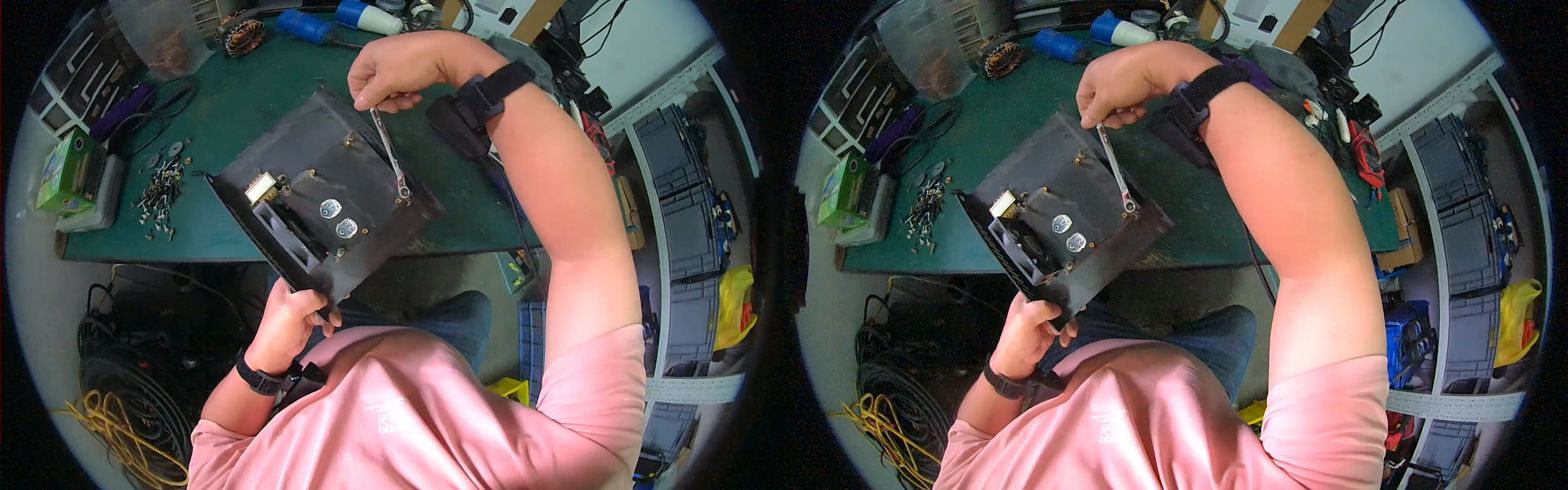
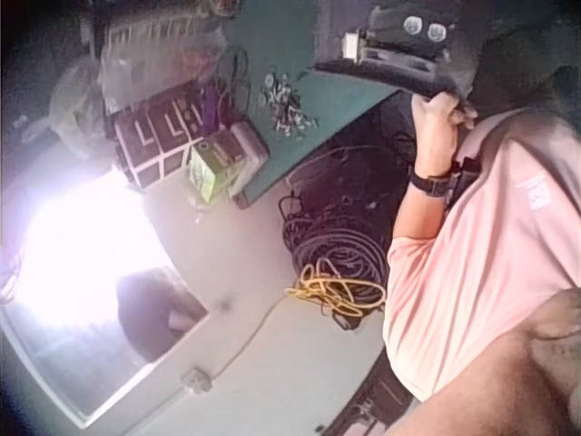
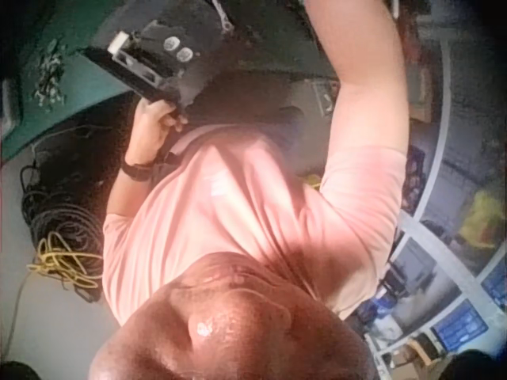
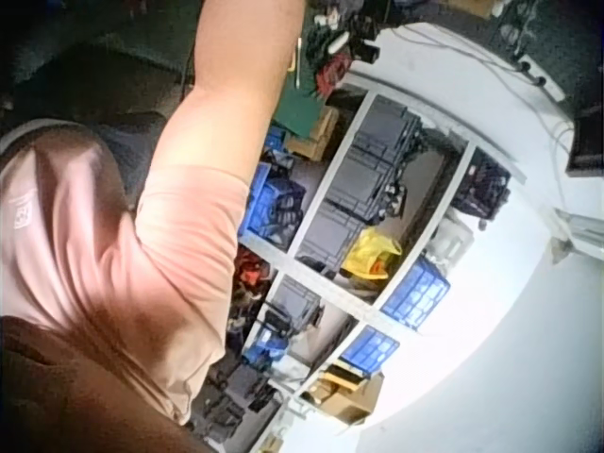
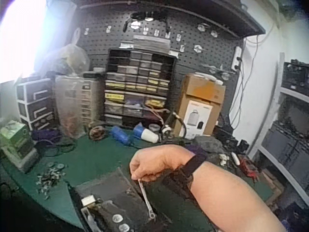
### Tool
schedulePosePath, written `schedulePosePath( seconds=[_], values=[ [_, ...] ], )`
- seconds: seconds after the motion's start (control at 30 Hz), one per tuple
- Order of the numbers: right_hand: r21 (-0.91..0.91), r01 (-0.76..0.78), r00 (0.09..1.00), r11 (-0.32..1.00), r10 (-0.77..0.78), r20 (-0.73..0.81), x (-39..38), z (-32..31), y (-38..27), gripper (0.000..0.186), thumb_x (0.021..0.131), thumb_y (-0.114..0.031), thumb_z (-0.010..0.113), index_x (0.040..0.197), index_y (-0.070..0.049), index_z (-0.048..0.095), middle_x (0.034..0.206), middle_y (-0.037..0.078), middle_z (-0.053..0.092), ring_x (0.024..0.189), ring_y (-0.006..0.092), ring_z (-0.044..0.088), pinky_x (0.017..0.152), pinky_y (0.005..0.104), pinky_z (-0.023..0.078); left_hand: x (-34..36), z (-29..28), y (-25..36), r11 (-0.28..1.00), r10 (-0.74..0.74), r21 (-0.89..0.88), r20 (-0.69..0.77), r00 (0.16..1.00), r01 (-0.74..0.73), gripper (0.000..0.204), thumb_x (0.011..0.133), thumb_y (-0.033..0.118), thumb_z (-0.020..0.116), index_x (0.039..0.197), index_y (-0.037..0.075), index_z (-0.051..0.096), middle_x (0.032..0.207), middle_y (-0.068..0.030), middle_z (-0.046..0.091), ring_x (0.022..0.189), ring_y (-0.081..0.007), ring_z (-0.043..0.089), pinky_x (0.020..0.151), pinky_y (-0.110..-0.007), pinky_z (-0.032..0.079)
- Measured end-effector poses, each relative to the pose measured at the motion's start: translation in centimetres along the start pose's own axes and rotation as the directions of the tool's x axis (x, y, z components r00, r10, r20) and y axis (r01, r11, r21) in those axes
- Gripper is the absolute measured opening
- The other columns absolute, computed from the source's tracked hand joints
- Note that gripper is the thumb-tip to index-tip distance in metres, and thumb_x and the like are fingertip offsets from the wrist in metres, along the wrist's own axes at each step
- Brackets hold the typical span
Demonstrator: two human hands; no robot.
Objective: The person uses a wrench to tighten screws on a black metal electronic component. They then switch to a pair of pliers to adjust a small part on the same component. The person continues to use the wrench to tighten additional screws on the device.
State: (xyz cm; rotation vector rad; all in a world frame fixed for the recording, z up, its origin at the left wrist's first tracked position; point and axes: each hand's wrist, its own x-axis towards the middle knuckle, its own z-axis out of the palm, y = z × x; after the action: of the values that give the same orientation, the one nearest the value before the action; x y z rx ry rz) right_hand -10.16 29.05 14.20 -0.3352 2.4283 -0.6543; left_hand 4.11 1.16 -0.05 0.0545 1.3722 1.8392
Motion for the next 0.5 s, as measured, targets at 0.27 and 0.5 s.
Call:
schedulePosePath(
  seconds=[0.27,0.5],
  values=[
    [0.282,0.028,0.939,0.959,0.071,-0.337,-6.3,2.3,1.8,0.019,0.087,-0.023,0.060,0.085,-0.004,0.060,0.059,0.000,0.056,0.047,0.0066,0.049,0.041,0.0219,0.036,0.1,-0.3,-0.5,1.000,0.021,-0.015,0.017,1.000,-0.021,0.031,0.070,0.012,0.048,0.094,-0.007,0.058,0.076,-0.0128,0.063,0.054,-0.0192,0.061,0.043,-0.027,0.046],
    [0.500,0.048,0.779,0.865,0.281,-0.560,-9.4,6.8,2.8,0.019,0.089,-0.021,0.059,0.089,-0.003,0.060,0.059,-0.001,0.057,0.046,0.0058,0.049,0.041,0.0191,0.035,0.1,-0.1,-0.3,0.998,0.035,-0.047,0.016,0.999,-0.034,0.034,0.070,0.011,0.050,0.098,-0.006,0.057,0.079,-0.0131,0.063,0.055,-0.0192,0.062,0.043,-0.026,0.047]
  ],
)
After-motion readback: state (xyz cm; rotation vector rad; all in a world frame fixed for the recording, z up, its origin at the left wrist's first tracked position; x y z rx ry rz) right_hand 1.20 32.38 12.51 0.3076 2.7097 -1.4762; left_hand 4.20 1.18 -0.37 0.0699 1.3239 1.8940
